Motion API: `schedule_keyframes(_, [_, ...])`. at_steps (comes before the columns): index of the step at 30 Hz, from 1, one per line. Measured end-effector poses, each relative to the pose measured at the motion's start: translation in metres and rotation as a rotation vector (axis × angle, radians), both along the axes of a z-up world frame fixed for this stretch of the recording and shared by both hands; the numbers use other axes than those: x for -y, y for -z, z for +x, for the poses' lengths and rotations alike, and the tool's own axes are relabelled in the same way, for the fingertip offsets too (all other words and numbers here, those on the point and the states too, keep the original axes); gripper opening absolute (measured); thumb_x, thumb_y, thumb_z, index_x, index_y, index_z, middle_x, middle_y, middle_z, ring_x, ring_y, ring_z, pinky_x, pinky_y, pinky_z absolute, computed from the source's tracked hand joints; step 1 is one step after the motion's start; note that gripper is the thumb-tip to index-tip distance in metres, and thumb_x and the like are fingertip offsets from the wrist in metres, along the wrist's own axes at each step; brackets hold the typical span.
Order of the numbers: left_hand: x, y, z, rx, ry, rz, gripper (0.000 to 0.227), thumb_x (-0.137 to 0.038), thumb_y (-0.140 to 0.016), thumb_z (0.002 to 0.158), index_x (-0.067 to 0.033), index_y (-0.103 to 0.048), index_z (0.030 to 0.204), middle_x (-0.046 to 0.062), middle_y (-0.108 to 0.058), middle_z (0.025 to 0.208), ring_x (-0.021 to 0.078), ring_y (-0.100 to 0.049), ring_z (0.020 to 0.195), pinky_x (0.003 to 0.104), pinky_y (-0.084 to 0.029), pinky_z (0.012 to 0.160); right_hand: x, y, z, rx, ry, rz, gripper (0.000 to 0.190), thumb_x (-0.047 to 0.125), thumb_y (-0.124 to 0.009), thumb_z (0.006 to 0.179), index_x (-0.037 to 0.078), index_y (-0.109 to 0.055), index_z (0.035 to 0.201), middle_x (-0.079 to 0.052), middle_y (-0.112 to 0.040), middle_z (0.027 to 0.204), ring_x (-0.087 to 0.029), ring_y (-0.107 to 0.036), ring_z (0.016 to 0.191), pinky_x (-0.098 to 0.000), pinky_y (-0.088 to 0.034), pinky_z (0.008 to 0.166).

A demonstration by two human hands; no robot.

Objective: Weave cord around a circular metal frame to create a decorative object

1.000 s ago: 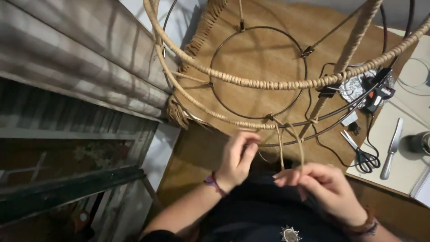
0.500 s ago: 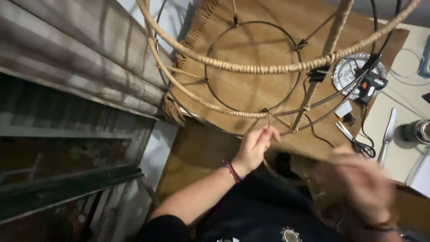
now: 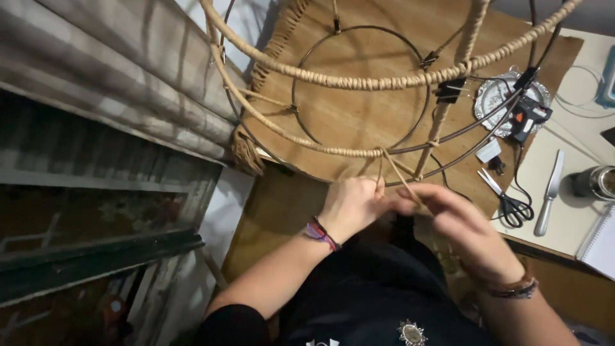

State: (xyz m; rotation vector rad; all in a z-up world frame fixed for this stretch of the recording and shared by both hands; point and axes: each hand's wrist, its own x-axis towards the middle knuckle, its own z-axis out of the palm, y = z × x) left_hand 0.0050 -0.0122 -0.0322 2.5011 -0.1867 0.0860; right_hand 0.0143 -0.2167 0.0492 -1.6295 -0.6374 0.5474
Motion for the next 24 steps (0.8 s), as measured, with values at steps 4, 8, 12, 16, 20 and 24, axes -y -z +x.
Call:
schedule_keyframes(4, [-0.001,-0.008,0.001,-0.136,0.031,-0.267,0.037,-0.049,-0.051,0.097,-0.0194,-0.072,0.089,-0.001,-0.075,0.087,0.0219,-0.074,0.08,0.035,-0.054,0.071,0.044,0.049,-0.015,-0.023,0.161,0.19,0.02,0.02,-0.055,0.101,0.003,-0.066,0.101,-0.001,-0.058,0.08,-0.014,-0.055,0.065,-0.0288,-0.045,0.063])
schedule_keyframes(8, [0.002,0.019,-0.012,-0.631,0.29,-1.318,0.061,-0.034,-0.028,0.113,0.0011,-0.073,0.09,0.0,-0.042,0.051,0.0058,-0.022,0.043,0.022,-0.016,0.042,0.043,0.132,-0.017,0.39,-0.177,-1.388,0.036,0.061,-0.045,0.098,0.03,-0.056,0.114,-0.001,-0.076,0.086,-0.032,-0.076,0.082,-0.0485,-0.058,0.069])
schedule_keyframes(12, [-0.003,-0.015,0.0,-0.471,0.281,-0.858,0.057,-0.048,-0.037,0.105,-0.0186,-0.051,0.059,-0.007,-0.047,0.057,0.0084,-0.042,0.056,0.027,-0.036,0.066,0.034,0.131,-0.006,0.376,-0.134,-1.342,0.035,0.055,-0.047,0.097,0.024,-0.063,0.097,-0.004,-0.076,0.078,-0.034,-0.076,0.08,-0.0482,-0.058,0.071])
schedule_keyframes(16, [0.001,-0.005,0.0,-0.278,-0.003,-0.031,0.045,-0.066,-0.061,0.081,-0.023,-0.064,0.067,0.002,-0.07,0.063,0.0282,-0.071,0.067,0.042,-0.052,0.064,0.019,0.048,-0.001,-0.137,0.138,0.086,0.039,0.02,-0.05,0.105,0.001,-0.058,0.138,-0.009,-0.069,0.114,-0.019,-0.067,0.1,-0.032,-0.053,0.086])
schedule_keyframes(20, [0.0,-0.02,0.003,-0.465,0.132,-0.366,0.017,-0.035,-0.072,0.087,-0.0195,-0.076,0.094,-0.007,-0.048,0.047,0.009,-0.039,0.042,0.026,-0.029,0.043,0.039,0.062,-0.004,0.263,0.171,-0.353,0.022,0.026,-0.059,0.097,0.013,-0.077,0.093,0.004,-0.077,0.074,-0.01,-0.069,0.06,-0.0246,-0.053,0.061])
schedule_keyframes(24, [-0.005,0.007,-0.009,-0.717,0.466,-1.33,0.046,-0.014,-0.039,0.099,0.0004,-0.062,0.136,-0.01,-0.027,0.057,0.0043,-0.024,0.049,0.02,-0.019,0.048,0.043,0.13,-0.017,0.434,-0.106,-1.32,0.028,0.053,-0.055,0.095,0.027,-0.064,0.097,-0.001,-0.075,0.081,-0.032,-0.075,0.074,-0.0479,-0.057,0.066])
